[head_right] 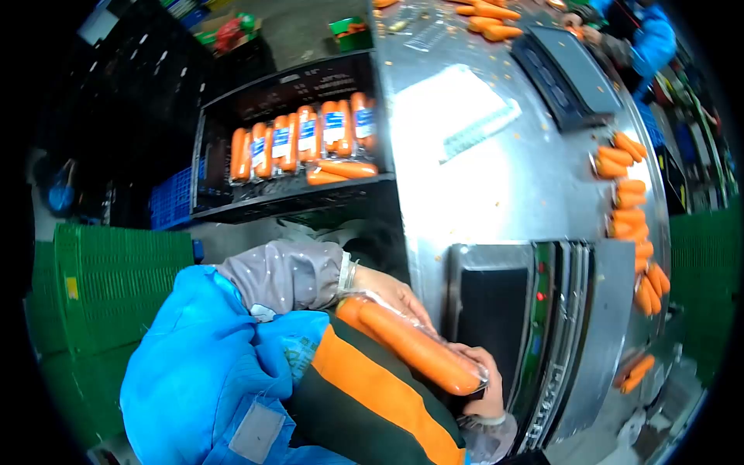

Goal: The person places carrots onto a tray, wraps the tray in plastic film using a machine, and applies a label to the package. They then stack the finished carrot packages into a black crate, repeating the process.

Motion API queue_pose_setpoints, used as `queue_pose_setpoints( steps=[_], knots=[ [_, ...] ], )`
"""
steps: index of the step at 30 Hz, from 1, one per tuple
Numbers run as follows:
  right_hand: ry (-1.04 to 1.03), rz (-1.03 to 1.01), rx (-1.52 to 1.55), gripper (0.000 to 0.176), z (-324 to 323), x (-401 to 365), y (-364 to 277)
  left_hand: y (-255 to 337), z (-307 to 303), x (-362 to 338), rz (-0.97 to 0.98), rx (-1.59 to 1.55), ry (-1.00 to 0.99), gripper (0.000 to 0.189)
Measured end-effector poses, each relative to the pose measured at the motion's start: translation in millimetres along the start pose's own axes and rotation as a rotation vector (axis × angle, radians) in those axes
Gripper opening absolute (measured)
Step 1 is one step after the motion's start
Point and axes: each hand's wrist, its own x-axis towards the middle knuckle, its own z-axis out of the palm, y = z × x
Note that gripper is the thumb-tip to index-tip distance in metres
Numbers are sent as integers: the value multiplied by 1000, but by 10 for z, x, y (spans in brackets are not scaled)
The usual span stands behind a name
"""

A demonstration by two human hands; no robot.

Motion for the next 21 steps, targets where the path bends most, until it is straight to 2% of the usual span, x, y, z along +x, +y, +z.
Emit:
queue_pose_setpoints(
  steps=[1, 2, 4, 5, 6, 7, 8, 9, 11, 12, 13, 15, 17, 21],
  knots=[
    [72, -73, -149, 85, 36, 55, 34, -22, -141, -110, 44, 80, 35, 43],
    [138, -101, -117, 84, 99, 217, 84, 8, -353, -254, 181, 290, 2, 44],
    [243, -122, -65, 83, 331, 617, -42, 499, -450, -723, 82, 257, 75, 51],
    [206, -129, -121, 81, 396, 884, -190, 831, -443, -981, -160, 2, 168, 56],
    [174, -131, -174, 78, 530, 1193, -359, 1116, -357, -1203, -181, 459, 198, 63],
    [155, -118, -185, 67, 720, 1516, -531, 1331, -291, -1378, -195, 920, 225, 71],
    [146, -134, -95, 52, 962, 1853, -619, 1429, -251, -1538, -161, 1177, 350, 84],
    [98, -45, -160, 43, 1185, 2211, -769, 1508, -277, -1668, -150, 1301, 501, 83],
    [-125, -38, -310, 46, 1588, 2840, -854, 1566, -593, -2110, -91, 1332, 739, 82],
    [-205, 59, -207, 49, 1716, 3064, -792, 1530, -825, -2454, -144, 1197, 778, 81],
    [-215, 5, -176, 50, 1802, 3225, -705, 1428, -1094, -2845, -198, 1064, 806, 81],
    [-164, -56, -257, 46, 1830, 3317, -712, 1026, -1628, -3598, -298, 948, 851, 80],
    [-124, 142, -257, 42, 1658, 3343, -772, 604, -2025, -4150, -441, 892, 926, 82],
    [141, 204, -321, 31, 1333, 3333, -767, -215, -2497, -4420, -777, 953, 1198, 87]
  ],
)
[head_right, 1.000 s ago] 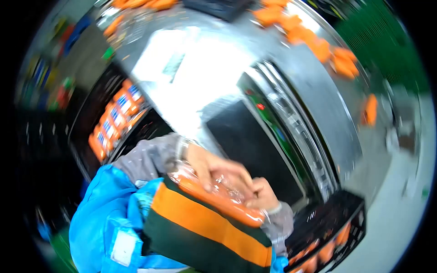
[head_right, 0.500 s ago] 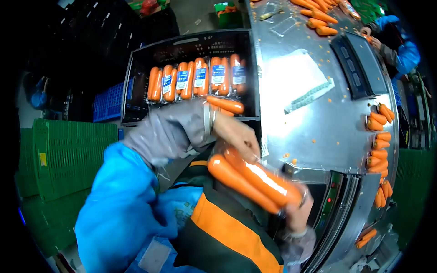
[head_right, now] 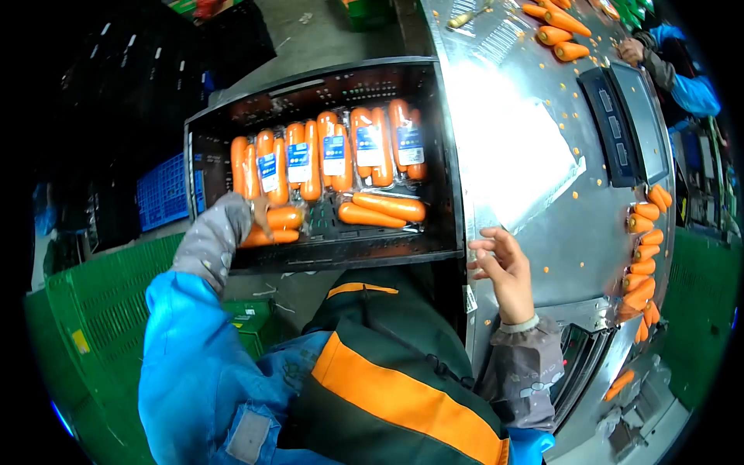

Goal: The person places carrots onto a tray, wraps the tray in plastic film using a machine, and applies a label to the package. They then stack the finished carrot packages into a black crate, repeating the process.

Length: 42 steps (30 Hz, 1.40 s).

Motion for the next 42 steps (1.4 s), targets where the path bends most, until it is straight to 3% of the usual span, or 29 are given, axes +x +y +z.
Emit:
queue_pose_setpoints(
  steps=[5, 8, 9, 12, 13, 14, 16, 19, 21, 22, 25, 31, 35, 39, 41, 42],
  knots=[
    [94, 31, -63, 25, -312, -53, 164, 141, 780, 130, -344, 192, 198, 94],
    [133, 10, -108, 24, -420, -197, 319, 152, 976, 47, -393, 205, 277, 98],
    [107, -25, -116, 25, -495, -269, 419, 147, 1013, 63, -362, 172, 311, 90],
    [180, -134, -147, 22, -712, -626, 426, 360, 756, 251, -29, -244, 328, 64],
    [197, -143, -174, 21, -861, -783, 411, 424, 598, 459, -48, -300, 242, 53],
    [262, -170, -159, 21, -1012, -984, 339, 996, 263, 227, 90, -508, 334, 40],
    [407, -213, -165, 21, -1418, -1285, 395, 1417, -67, 459, 441, -458, 628, 29],
    [708, -211, -97, 23, -2258, -1996, 300, 2859, -476, -28, 747, -591, 752, 20],
    [867, -157, -165, 25, -2972, -2498, 431, 3595, -408, -266, 929, -734, 632, 18],
    [920, -98, -205, 26, -3338, -2582, 507, 3854, -288, -233, 982, -751, 663, 15],
    [1041, 154, -378, 34, -4156, -2876, 722, 4542, 228, -482, 989, -574, 597, 13],
    [929, 259, -274, 53, -5268, -2107, 1089, 5199, 1057, -514, 1029, -312, 499, 19],
    [714, 543, -198, 71, -5834, -1247, 1289, 5197, 1121, -308, 962, -333, 413, 17],
    [925, 611, -112, 97, -5791, -684, 1648, 5086, 1056, -142, 816, -433, 343, 13],
    [985, 523, -277, 109, -5893, -383, 2131, 5038, 1074, -72, 742, -494, 330, 12],
    [976, 448, -202, 112, -5821, -354, 2094, 4947, 1131, 0, 731, -498, 318, 12]
  ],
)
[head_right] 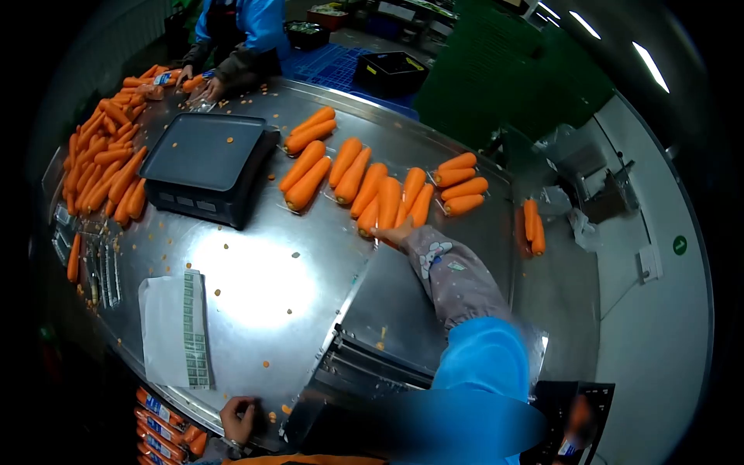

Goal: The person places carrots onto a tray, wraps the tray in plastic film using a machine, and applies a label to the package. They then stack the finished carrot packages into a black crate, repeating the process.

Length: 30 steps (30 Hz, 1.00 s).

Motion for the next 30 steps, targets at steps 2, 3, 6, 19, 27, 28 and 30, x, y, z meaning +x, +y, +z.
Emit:
queue_pose_setpoints(
  steps=[2, 3, 6, 19, 27, 28, 30],
  knots=[
    [-31, -82, 194, 120, -74, -236, -248, -296, 55, 1, 0, -18, -5, 14],
    [101, -23, 86, 121, 57, 34, -105, -197, 70, -1, -96, -75, -31, 14],
    [95, 17, 185, 117, -40, -369, -378, 24, 35, 2, -56, 90, -68, 14],
    [-187, -412, 170, 97, -1084, -463, -64, -194, -120, -162, -158, -89, -19, 10],
    [-57, -823, -453, 98, -1853, -2611, 478, 1753, 88, 464, 490, 149, -100, 10],
    [-58, -786, -569, 99, -1780, -2789, 636, 1996, 269, 542, 639, 89, -143, 19],
    [-102, -785, -554, 96, -1606, -3063, 879, 2550, 732, 667, 936, 142, -317, 43]
  ],
)
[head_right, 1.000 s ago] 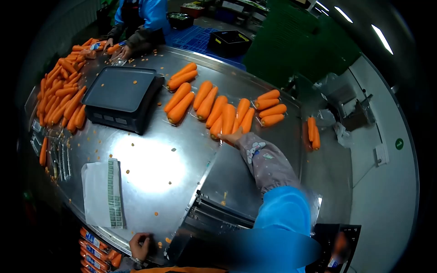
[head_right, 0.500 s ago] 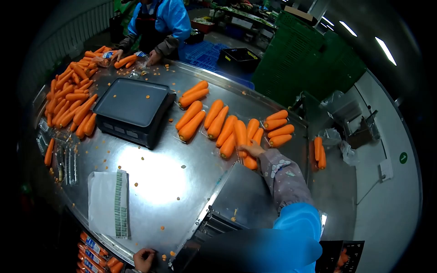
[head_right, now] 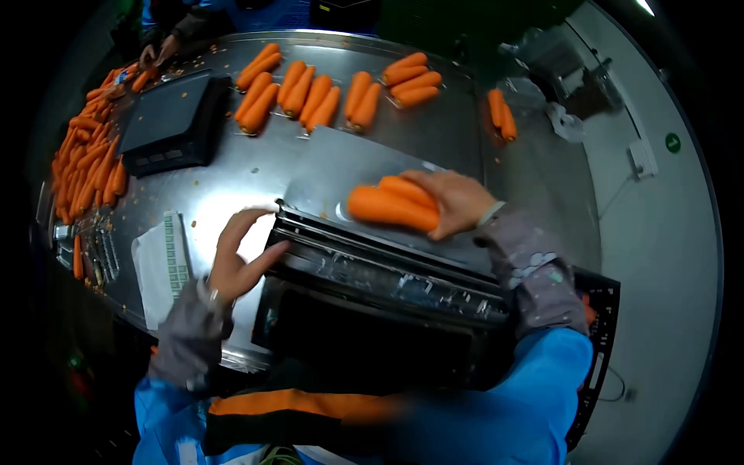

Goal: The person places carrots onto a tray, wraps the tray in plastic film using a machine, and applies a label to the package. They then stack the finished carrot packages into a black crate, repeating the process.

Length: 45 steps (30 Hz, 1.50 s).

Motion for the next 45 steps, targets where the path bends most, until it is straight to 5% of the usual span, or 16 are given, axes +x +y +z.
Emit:
queue_pose_setpoints(
  steps=[5, 8, 14, 16, 19, 21, 26, 30, 31, 32, 36, 38, 40, 42, 44, 45],
  knots=[
    [175, -44, 145, 84, 301, -487, 94, 177, 1125, 932, 226, 138, -347, 90],
    [233, 40, 264, 83, 463, -734, 256, 157, 1448, 1007, 178, 281, -561, 83],
    [240, 44, 348, 81, 524, -977, 486, 217, 1756, 934, 28, 27, -539, 80],
    [458, -55, 219, 65, 536, -1149, 459, 145, 1428, 858, 327, 129, -420, 55],
    [416, -64, -8, 45, 347, -1806, 167, 290, 564, 651, 369, 303, -484, 13],
    [232, -43, -91, 35, 420, -2166, 51, 298, 265, 481, 553, 556, -549, 25],
    [338, -36, 16, 28, 961, -2059, -23, 34, 658, 346, 682, 572, -618, 51],
    [433, 387, 997, 9, 1201, -2310, -31, -44, 573, 204, 94, 246, -717, 21],
    [329, 525, 1215, 13, 1045, -2422, -74, 13, 390, 220, -461, -183, -835, 23],
    [415, 626, 1433, 14, 837, -2513, -197, -38, 212, 254, -524, -404, -808, 25],
    [1079, 232, 1704, 21, 332, -2242, 150, 260, 388, 812, -580, -1258, -47, 30],
    [1090, 264, 1401, 20, 321, -1741, 547, 89, 724, 1312, -533, -1252, -19, 24],
    [911, 306, 811, 19, 590, -1360, 820, -317, 1162, 1473, -28, 334, -319, 20],
    [636, 228, 160, 17, 913, -1132, 909, -252, 1629, 1159, -126, 102, -197, 16],
    [573, 221, 350, 19, 842, -1127, 892, -310, 1683, 1125, 194, 18, -200, 14],
    [614, 156, 340, 18, 916, -1103, 964, -362, 1684, 1115, 135, 57, -274, 12]
  ],
)
